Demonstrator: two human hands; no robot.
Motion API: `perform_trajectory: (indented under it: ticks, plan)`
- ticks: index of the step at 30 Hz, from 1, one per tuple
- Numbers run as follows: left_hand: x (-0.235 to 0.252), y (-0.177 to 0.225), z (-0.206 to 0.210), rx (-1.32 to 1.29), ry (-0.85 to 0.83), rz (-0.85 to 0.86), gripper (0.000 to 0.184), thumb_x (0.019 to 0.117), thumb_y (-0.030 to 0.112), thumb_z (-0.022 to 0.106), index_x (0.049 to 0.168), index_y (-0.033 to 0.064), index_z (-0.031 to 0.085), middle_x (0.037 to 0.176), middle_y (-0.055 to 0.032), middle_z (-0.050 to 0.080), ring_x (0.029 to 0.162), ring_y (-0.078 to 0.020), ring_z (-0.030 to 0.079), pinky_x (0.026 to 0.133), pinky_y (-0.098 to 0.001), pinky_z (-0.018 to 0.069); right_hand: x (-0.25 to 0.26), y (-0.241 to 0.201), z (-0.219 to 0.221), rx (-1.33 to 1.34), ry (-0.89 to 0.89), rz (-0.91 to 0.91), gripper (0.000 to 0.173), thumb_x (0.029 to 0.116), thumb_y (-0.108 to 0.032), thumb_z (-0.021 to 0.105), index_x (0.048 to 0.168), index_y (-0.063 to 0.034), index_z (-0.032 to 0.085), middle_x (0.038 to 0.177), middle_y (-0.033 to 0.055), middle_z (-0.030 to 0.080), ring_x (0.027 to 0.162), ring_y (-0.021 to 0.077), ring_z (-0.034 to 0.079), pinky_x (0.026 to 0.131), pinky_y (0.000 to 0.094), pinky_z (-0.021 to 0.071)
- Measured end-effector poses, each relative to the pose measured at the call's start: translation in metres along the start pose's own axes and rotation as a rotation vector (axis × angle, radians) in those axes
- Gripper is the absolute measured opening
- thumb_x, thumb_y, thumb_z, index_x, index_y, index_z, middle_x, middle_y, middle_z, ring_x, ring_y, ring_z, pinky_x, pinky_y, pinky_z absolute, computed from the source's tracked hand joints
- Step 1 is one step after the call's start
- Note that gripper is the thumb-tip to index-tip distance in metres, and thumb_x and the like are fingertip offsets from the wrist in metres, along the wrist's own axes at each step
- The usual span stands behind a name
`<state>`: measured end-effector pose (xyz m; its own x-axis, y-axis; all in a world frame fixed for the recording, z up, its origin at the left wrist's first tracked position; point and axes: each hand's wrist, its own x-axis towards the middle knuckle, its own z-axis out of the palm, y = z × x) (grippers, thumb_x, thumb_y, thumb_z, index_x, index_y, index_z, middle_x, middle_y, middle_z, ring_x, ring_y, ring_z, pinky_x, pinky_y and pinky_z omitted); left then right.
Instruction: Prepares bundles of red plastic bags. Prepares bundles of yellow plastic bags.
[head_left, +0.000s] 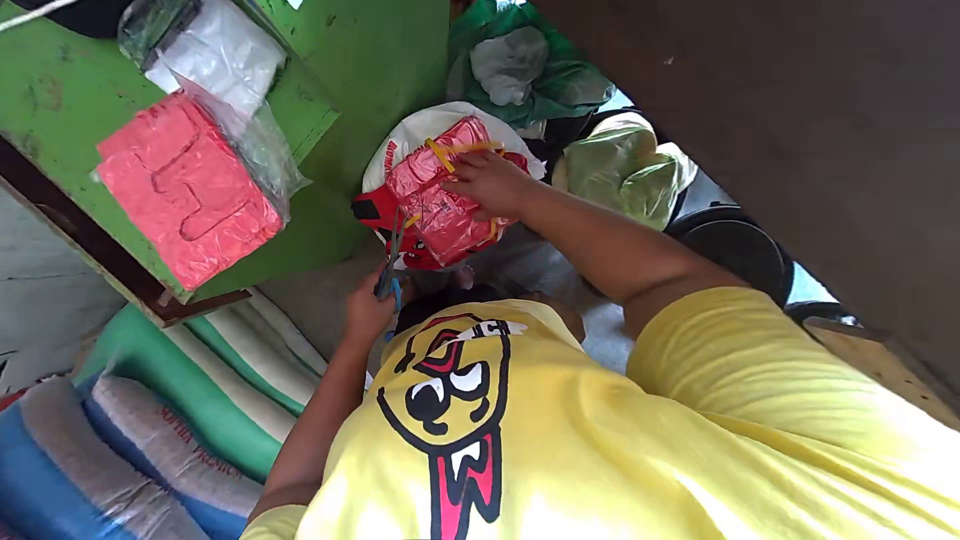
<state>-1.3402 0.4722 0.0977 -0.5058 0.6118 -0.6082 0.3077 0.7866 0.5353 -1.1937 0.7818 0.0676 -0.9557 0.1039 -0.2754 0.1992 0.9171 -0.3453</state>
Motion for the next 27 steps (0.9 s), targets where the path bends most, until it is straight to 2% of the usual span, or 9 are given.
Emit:
perform_trajectory:
  ticks: [5, 8, 10, 13, 15, 18, 21, 24, 27]
  plan:
    - [-0.006, 0.004, 0.004, -0.078, 0.042, -0.022, 0.059, 0.0959, 0.017, 0.073, 0.15, 0.0121, 0.051, 0.128, -0.0158, 0.069, 0.109, -0.0268, 0.07, 0.097, -0.0485, 0.0563, 0.011, -0.024, 0.004, -0.163, -0.165, -0.072, 0.128, 0.0517, -0.009, 0.097, 0.162, -0.0182, 0.033, 0.167, 0.0318, 0.011, 0.15, 0.0583, 0.017, 0.119, 0.0705, 0.0225]
    - [-0.009, 0.004, 0.005, -0.101, 0.081, -0.02, 0.058, 0.0955, 0.014, 0.072, 0.15, 0.012, 0.051, 0.127, -0.0155, 0.069, 0.108, -0.0262, 0.071, 0.096, -0.0476, 0.0567, 0.013, -0.032, 0.009, -0.179, -0.149, -0.072, 0.097, 0.0759, 0.009, 0.08, 0.16, -0.0085, 0.034, 0.166, 0.0319, 0.017, 0.143, 0.0587, 0.033, 0.116, 0.0683, 0.0305]
    - [-0.012, 0.001, 0.006, -0.12, 0.108, -0.019, 0.058, 0.0952, 0.012, 0.071, 0.149, 0.0123, 0.052, 0.127, -0.0159, 0.069, 0.109, -0.0269, 0.07, 0.097, -0.0482, 0.0566, 0.01, -0.037, 0.016, -0.188, -0.128, -0.069, 0.083, 0.087, 0.012, 0.067, 0.16, -0.005, 0.031, 0.166, 0.033, 0.016, 0.143, 0.0604, 0.033, 0.116, 0.069, 0.0299]
    - [-0.018, -0.001, 0.001, -0.118, 0.134, -0.003, 0.057, 0.0958, 0.014, 0.071, 0.15, 0.0125, 0.051, 0.128, -0.0162, 0.068, 0.109, -0.0279, 0.071, 0.096, -0.0497, 0.0568, 0.005, -0.046, 0.017, -0.151, -0.063, -0.07, 0.052, 0.099, 0.008, 0.052, 0.15, 0.0015, 0.044, 0.158, 0.032, 0.036, 0.139, 0.058, 0.042, 0.113, 0.0664, 0.0374]
    - [-0.022, 0.0, -0.002, -0.121, 0.148, -0.021, 0.058, 0.0962, 0.016, 0.071, 0.15, 0.0123, 0.05, 0.13, -0.0161, 0.068, 0.109, -0.0278, 0.07, 0.096, -0.0499, 0.0569, 0.01, -0.051, -0.009, -0.06, -0.099, -0.036, 0.033, 0.0978, 0.002, 0.056, 0.13, 0.001, 0.062, 0.132, 0.0277, 0.061, 0.12, 0.0508, 0.06, 0.099, 0.0662, 0.0476]
    - [-0.027, -0.003, -0.003, -0.149, 0.173, -0.031, 0.058, 0.096, 0.016, 0.072, 0.15, 0.0113, 0.05, 0.129, -0.0159, 0.068, 0.108, -0.0265, 0.071, 0.095, -0.0483, 0.0573, 0.034, -0.04, -0.055, 0.153, -0.109, 0.042, 0.028, 0.0914, -0.006, 0.065, 0.118, -0.0102, 0.074, 0.114, 0.0213, 0.072, 0.114, 0.044, 0.065, 0.095, 0.0691, 0.0483]
    - [-0.027, -0.002, -0.002, -0.17, 0.185, -0.022, 0.058, 0.0953, 0.014, 0.073, 0.149, 0.0111, 0.052, 0.126, -0.0153, 0.069, 0.106, -0.0252, 0.071, 0.095, -0.0465, 0.0579, 0.054, -0.014, -0.075, 0.183, 0.089, 0.074, 0.041, 0.0871, -0.003, 0.07, 0.127, -0.011, 0.07, 0.123, 0.0204, 0.069, 0.121, 0.0429, 0.063, 0.102, 0.0679, 0.0465]
    - [-0.027, 0.001, 0.001, -0.153, 0.181, -0.011, 0.057, 0.0953, 0.015, 0.073, 0.148, 0.0104, 0.052, 0.125, -0.0156, 0.069, 0.105, -0.0249, 0.071, 0.095, -0.0462, 0.0578, 0.059, -0.005, -0.066, -0.04, 0.296, 0.073, 0.044, 0.0949, 0.001, 0.061, 0.138, -0.006, 0.06, 0.138, 0.024, 0.058, 0.135, 0.046, 0.049, 0.112, 0.0649, 0.0367]
    - [-0.025, 0.007, 0.004, -0.117, 0.157, -0.018, 0.057, 0.0956, 0.016, 0.073, 0.149, 0.0113, 0.052, 0.127, -0.0156, 0.069, 0.107, -0.0263, 0.071, 0.096, -0.0476, 0.0569, 0.051, 0.004, -0.032, -0.065, 0.335, -0.053, 0.034, 0.0982, 0.008, 0.051, 0.13, 0.0, 0.063, 0.138, 0.0281, 0.055, 0.136, 0.0486, 0.048, 0.114, 0.0635, 0.0384]
